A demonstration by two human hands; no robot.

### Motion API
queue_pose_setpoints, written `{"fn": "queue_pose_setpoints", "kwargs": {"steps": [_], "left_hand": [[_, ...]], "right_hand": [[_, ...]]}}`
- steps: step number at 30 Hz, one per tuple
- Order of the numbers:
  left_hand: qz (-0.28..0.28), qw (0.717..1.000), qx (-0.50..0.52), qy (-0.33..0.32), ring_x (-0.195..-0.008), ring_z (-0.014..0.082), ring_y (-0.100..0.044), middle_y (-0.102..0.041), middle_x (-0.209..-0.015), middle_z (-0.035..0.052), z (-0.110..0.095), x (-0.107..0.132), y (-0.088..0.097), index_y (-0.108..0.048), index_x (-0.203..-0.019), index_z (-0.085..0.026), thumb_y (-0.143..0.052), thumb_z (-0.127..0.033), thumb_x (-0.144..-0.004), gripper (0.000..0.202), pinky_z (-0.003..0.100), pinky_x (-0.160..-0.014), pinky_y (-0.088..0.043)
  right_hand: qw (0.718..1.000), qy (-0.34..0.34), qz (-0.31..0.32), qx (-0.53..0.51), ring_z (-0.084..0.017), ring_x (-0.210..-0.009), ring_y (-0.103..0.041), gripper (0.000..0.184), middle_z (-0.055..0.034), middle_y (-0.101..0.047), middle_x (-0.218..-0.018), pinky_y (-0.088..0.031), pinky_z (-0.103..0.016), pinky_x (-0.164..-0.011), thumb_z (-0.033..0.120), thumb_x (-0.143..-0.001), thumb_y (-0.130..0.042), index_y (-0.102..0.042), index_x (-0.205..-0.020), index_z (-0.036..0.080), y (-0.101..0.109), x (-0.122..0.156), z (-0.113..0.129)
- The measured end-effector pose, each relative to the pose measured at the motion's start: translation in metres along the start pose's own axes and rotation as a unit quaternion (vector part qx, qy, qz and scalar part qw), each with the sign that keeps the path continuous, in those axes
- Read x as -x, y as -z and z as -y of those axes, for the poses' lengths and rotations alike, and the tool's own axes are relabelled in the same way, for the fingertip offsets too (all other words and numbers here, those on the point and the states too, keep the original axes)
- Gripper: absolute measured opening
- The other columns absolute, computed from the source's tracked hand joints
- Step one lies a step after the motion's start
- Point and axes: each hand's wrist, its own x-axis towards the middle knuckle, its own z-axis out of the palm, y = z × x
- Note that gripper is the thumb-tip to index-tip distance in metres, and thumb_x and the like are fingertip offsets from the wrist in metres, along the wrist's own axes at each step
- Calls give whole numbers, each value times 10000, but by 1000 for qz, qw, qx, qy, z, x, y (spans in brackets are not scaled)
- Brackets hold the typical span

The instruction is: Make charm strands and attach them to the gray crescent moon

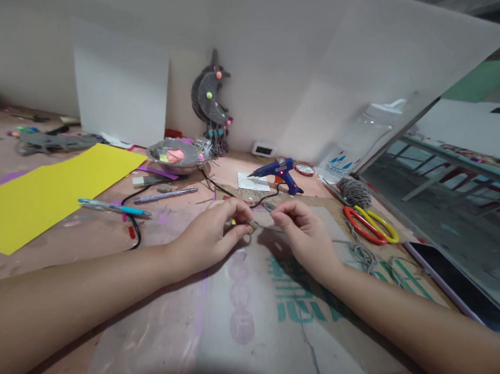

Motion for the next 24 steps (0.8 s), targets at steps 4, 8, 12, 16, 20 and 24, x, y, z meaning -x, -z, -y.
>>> {"fn": "queue_pose_setpoints", "kwargs": {"steps": [4, 8, 12, 16, 20, 24], "left_hand": [[12, 1000, -11, -12, -804, 164, -592, -619, -835, 12, 1, 0, 0, -511, -901, -191, -509, -191, -863, 38, 315, -743, -456], [5, 999, -46, -27, -832, 173, -575, -619, -858, 21, 2, 0, 0, -520, -909, -187, -512, -193, -861, 49, 323, -756, -449], [-3, 995, -84, -50, -846, 175, -565, -622, -864, 20, 2, 1, -1, -533, -908, -188, -516, -181, -857, 54, 320, -769, -437], [6, 993, -100, -55, -856, 179, -567, -628, -871, 19, 1, 2, -2, -540, -922, -194, -510, -173, -858, 73, 318, -770, -436], [23, 989, -122, -76, -887, 187, -559, -635, -885, 25, 2, 2, -2, -536, -930, -193, -509, -174, -864, 73, 329, -798, -423], [30, 984, -143, -99, -891, 189, -549, -637, -892, 31, 3, 3, -2, -539, -941, -187, -498, -204, -886, 71, 342, -830, -404]], "right_hand": [[997, 65, 35, 37, -135, -702, -548, 67, 0, -600, -751, -436, -260, -657, 225, -854, -540, -590, -817, 200, -2, 4, 1], [994, 89, 37, 57, -137, -680, -548, 68, 2, -593, -725, -442, -264, -643, 221, -831, -579, -591, -768, 199, -2, 2, 2], [988, 137, 48, 62, -138, -691, -548, 117, 3, -577, -718, -441, -273, -655, 235, -843, -584, -597, -732, 201, 0, 1, 4], [981, 167, 68, 70, -150, -790, -579, 108, -15, -611, -804, -454, -290, -720, 185, -866, -552, -651, -838, 218, -1, 3, 6], [982, 151, 86, 76, -154, -782, -585, 86, -19, -615, -816, -464, -298, -710, 209, -853, -588, -671, -858, 229, -2, 4, 5], [981, 152, 96, 79, -148, -755, -579, 49, -16, -595, -789, -463, -290, -694, 218, -823, -625, -672, -836, 214, -3, 2, 5]]}}
